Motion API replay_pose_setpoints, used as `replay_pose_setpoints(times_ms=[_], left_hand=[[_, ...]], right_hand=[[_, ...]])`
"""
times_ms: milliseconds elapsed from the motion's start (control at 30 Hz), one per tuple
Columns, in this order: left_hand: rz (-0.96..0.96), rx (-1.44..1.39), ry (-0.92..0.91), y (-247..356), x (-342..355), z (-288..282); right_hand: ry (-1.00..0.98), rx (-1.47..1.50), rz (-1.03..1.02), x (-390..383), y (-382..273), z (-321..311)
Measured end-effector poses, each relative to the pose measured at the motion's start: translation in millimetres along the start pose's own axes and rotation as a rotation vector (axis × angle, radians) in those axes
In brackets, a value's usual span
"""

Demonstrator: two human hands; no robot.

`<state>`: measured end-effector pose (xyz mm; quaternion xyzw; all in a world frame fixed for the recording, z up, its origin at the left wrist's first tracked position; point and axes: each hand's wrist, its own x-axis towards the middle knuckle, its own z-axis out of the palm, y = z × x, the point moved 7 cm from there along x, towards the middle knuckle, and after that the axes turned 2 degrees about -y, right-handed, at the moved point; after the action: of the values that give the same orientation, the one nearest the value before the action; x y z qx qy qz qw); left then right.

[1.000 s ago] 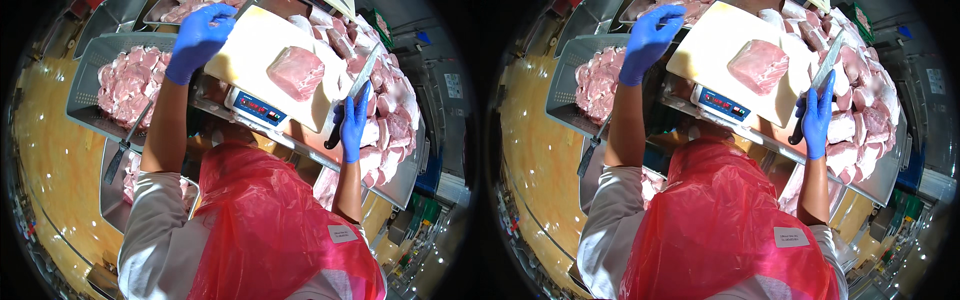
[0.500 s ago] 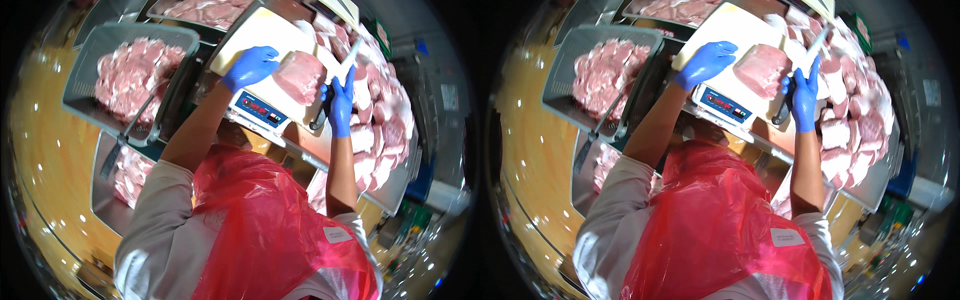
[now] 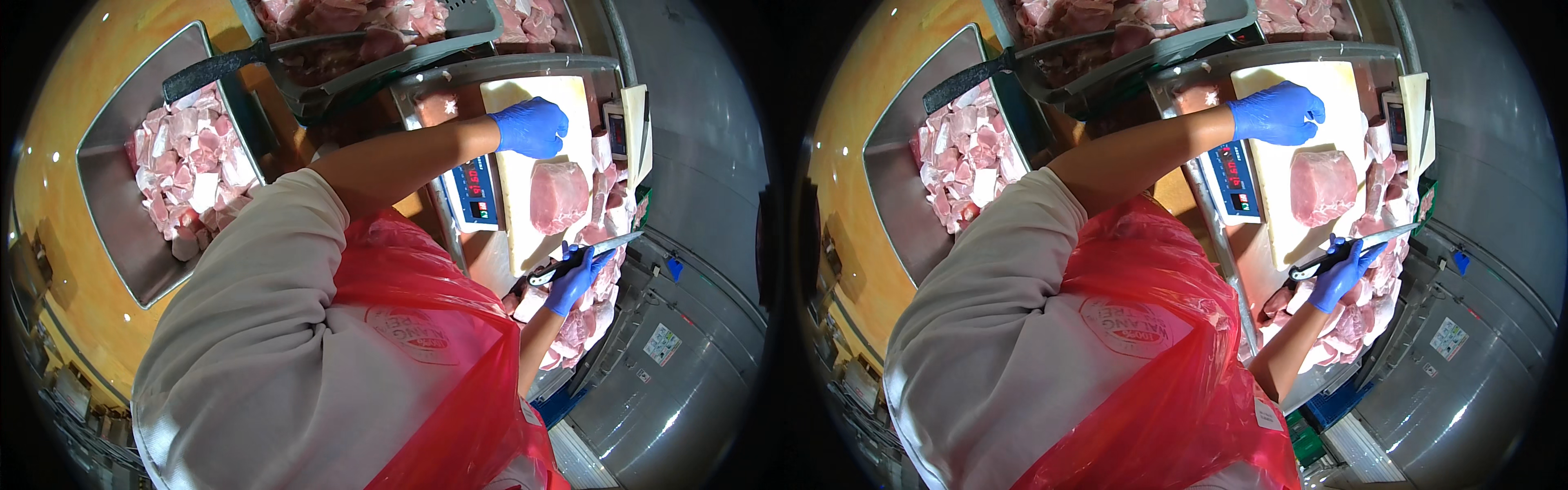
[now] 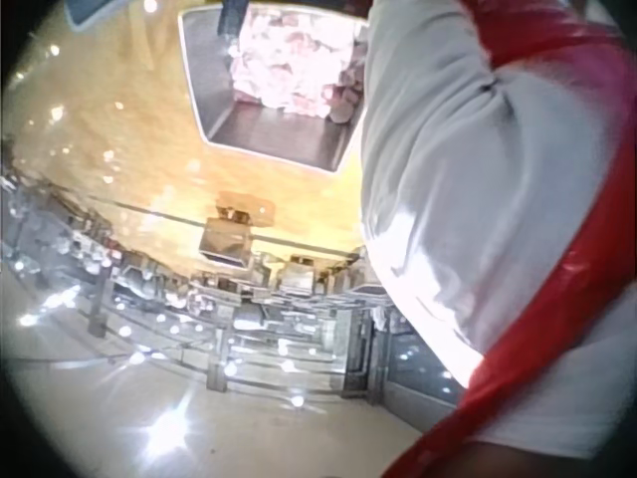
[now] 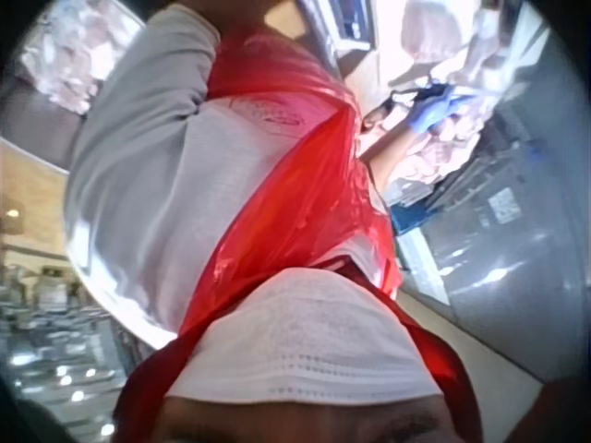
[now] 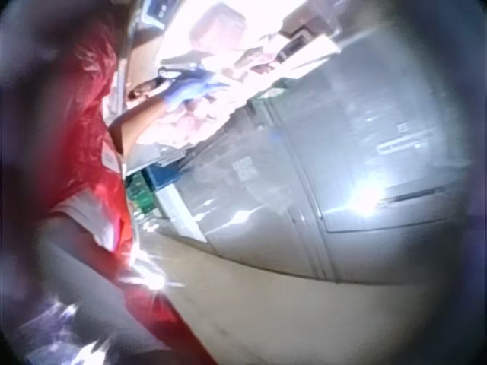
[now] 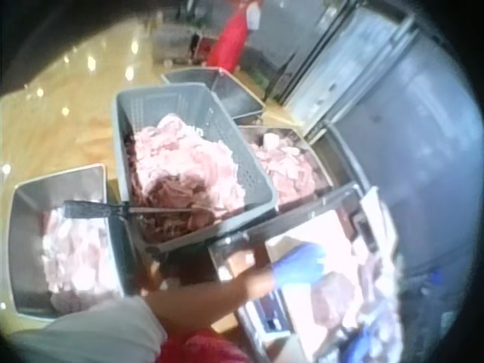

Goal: The person repeatedly picks up large pieces of raw meat from a tray, places them on a cutting board over a digital scale, and uses a knife to trim and cut the meat into smaller portions. The cut pieces are placed into a grey basket to the left.

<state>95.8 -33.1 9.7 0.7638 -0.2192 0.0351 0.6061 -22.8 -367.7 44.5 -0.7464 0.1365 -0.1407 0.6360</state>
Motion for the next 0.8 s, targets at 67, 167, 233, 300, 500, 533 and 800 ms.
replay_pose_setpoints(times_ms=[67, 167, 233, 300, 500, 533, 800], left_hand=[[0.029, -0.008, 0.023, -2, 2, 1], [-0.007, 0.021, -0.011, -2, 8, 1], [0.011, 0.042, -0.022, 0, 12, 3], [0.014, 0.039, -0.036, 3, 16, 4], [-0.034, 0.018, -0.046, -1, 8, 12], [-0.048, 0.021, -0.047, -3, 7, 15], [-0.025, 0.057, -0.086, 3, 13, 26]], right_hand=[[0.034, -0.020, 0.003, 2, -10, 12], [0.004, -0.068, 0.006, 5, -6, 10], [-0.030, -0.030, -0.004, 5, -3, 11], [-0.029, -0.003, 0.003, 6, 7, 1], [-0.006, -0.076, 0.043, 3, 5, -12], [-0.035, -0.060, 0.044, 4, 4, -7], [-0.202, 0.023, 0.082, 18, 7, 16]])
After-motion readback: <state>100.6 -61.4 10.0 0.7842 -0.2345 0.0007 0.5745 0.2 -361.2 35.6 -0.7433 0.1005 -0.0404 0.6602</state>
